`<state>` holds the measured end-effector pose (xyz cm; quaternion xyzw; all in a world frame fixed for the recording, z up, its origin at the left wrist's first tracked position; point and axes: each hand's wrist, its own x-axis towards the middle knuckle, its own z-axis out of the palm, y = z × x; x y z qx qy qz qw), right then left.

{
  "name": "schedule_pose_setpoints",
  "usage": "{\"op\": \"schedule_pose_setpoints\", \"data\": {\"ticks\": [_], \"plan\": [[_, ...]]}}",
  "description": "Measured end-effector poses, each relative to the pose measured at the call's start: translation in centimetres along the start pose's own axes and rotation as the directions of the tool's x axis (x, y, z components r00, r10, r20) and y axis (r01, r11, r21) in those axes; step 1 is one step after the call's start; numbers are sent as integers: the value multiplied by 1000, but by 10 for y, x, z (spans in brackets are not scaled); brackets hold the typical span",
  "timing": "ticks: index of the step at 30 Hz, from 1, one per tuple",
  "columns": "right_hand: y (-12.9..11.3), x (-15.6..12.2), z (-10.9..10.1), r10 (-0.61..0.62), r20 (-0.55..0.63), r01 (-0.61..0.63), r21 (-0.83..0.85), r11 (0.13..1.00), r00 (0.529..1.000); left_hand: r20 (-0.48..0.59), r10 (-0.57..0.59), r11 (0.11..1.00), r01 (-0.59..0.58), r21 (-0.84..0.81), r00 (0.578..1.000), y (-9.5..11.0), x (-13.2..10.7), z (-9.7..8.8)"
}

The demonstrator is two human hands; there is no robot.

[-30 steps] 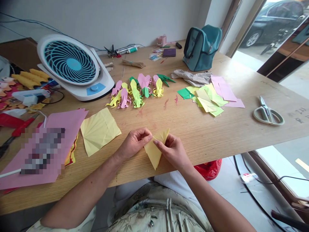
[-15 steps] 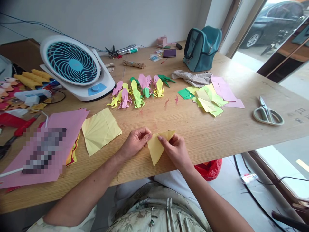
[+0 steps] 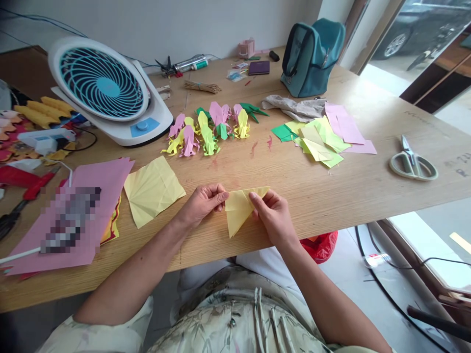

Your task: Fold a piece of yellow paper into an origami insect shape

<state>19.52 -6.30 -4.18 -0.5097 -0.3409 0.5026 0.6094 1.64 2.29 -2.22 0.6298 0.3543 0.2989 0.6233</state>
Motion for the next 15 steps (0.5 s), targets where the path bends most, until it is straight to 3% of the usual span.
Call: {"op": "schedule_pose_setpoints", "data": {"ticks": [5,8,15], "plan": [[-6,-1,0,2,-2,-2,31,1000,1000,0,-5,1000,5,1,1000,5,1,-4],[-9,0,1,53,-72,-49,52,997,996,14,-56,998,56,-36,998,8,1,-4],[-9,1,0,82,-203,-47,169,985,976,147,-178,980,189,-62,973,7,-2,-5]]}}
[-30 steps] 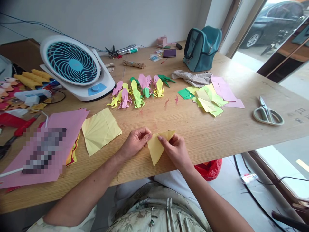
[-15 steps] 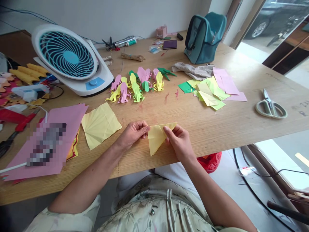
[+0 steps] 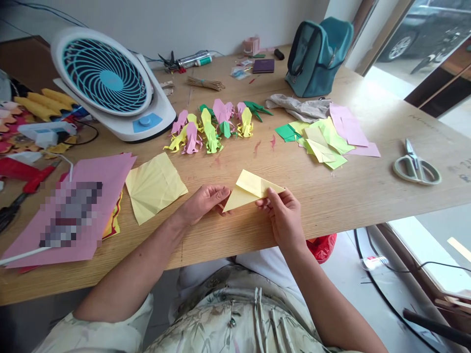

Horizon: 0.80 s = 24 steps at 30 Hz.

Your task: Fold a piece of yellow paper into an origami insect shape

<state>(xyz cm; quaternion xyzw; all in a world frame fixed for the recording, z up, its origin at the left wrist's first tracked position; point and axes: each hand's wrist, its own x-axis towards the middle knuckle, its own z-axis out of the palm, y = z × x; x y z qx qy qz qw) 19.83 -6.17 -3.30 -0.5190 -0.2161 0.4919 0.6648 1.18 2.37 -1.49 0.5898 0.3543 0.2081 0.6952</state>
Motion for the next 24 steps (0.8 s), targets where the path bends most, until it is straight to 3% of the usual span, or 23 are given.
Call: {"op": "schedule_pose_setpoints", "data": {"ticks": [6,9,11,14,19,24], "plan": [[0,-2,-5,-23,20,23,-45,999,1000,-56,8,1000,-7,10,998,-4,2,-1],[-5,1,-15,-162,-34,154,-168,974,986,-90,35,998,-31,52,995,-4,3,-2],[-12,4,-21,-355,-55,322,-311,894,933,-96,70,994,-61,91,993,-3,2,-4],[-23,7,-24,-477,93,458,-486,744,874,-73,101,988,-91,128,992,-1,1,-6],[-28,5,-14,-282,519,580,-606,544,807,-100,94,986,-78,148,991,-2,1,-5],[-17,7,-7,-169,612,610,-642,464,773,-179,135,991,-134,19,974,-1,4,-1]]}}
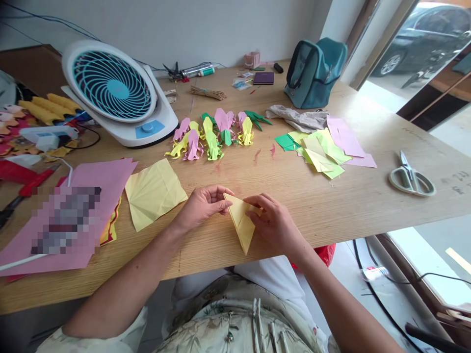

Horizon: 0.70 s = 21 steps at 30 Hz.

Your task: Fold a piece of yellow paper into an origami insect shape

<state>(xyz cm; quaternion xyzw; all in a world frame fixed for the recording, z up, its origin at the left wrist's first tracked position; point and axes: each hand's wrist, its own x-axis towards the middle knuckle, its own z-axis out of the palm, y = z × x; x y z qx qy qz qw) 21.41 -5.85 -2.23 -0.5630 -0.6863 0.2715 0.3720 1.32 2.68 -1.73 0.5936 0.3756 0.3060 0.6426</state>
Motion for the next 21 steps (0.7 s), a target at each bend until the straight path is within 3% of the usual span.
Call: {"op": "schedule_pose_setpoints", "data": {"ticks": [10,21], "plan": [[2,2,7,-47,-13,48,98,994,999,-31,-113,956,100,-277,993,-1,-4,7],[6,-1,14,-203,-79,196,-85,977,976,-128,41,999,-38,27,991,-6,-5,5]]}}
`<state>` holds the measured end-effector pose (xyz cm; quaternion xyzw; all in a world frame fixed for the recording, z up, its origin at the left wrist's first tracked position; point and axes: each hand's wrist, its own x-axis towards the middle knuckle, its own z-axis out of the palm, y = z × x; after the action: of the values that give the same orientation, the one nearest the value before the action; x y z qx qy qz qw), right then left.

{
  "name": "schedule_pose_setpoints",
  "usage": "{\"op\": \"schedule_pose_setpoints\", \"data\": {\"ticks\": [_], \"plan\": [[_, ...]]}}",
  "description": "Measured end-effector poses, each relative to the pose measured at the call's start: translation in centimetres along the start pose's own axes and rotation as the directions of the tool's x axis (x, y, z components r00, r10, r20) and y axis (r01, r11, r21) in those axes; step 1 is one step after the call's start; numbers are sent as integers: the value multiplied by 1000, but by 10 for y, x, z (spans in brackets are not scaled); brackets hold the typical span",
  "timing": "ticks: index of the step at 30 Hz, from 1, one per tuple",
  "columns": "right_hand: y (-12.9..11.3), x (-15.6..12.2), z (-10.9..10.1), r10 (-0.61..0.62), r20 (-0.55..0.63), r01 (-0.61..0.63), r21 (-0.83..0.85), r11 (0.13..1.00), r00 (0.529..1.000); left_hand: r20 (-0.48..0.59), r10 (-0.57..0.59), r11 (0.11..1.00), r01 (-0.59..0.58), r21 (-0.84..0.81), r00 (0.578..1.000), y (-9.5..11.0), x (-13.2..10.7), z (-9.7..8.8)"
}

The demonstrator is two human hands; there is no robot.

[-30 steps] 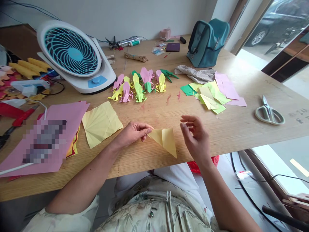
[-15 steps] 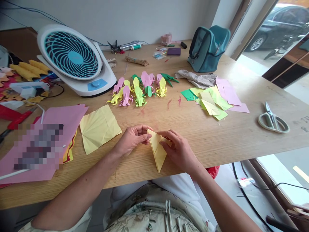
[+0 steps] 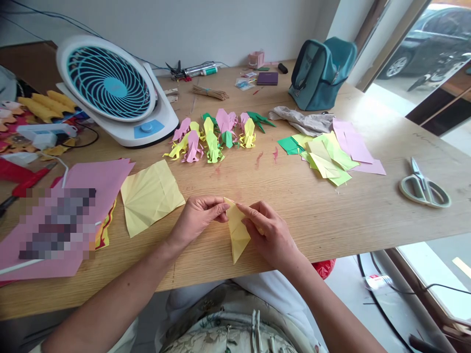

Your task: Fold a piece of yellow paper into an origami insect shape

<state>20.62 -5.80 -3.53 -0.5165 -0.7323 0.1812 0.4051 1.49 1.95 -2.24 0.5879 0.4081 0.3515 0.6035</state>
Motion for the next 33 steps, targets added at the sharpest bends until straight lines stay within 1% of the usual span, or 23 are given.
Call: {"op": "schedule_pose_setpoints", "data": {"ticks": [3,11,18,23,26,28,29,31,33], "plan": [[1,0,2,-21,0,21,-24,1000,1000,3,8,999,-8,32,1000,0,-1,0],[-2,3,0,-80,23,80,-17,997,997,22,17,1000,-17,11,1000,7,-2,4],[-2,3,0,-112,39,114,-46,992,993,31,49,998,-51,47,998,9,-3,3],[-2,3,1,-100,51,101,-35,994,994,16,12,998,-13,57,1000,7,-3,4],[-3,2,1,-32,51,31,17,999,998,19,-10,999,9,46,1000,4,-2,3],[-2,2,-2,73,39,-77,129,989,997,-5,5,1000,-5,25,1000,2,-1,2],[-2,1,-3,144,38,-149,218,964,989,-31,17,1000,-17,8,999,1,0,1],[-1,1,-7,292,67,-293,415,861,954,-86,31,999,-34,-38,996,1,1,-1],[-2,3,-11,402,115,-395,555,732,908,-107,26,996,-34,-77,994,0,2,-2]]}}
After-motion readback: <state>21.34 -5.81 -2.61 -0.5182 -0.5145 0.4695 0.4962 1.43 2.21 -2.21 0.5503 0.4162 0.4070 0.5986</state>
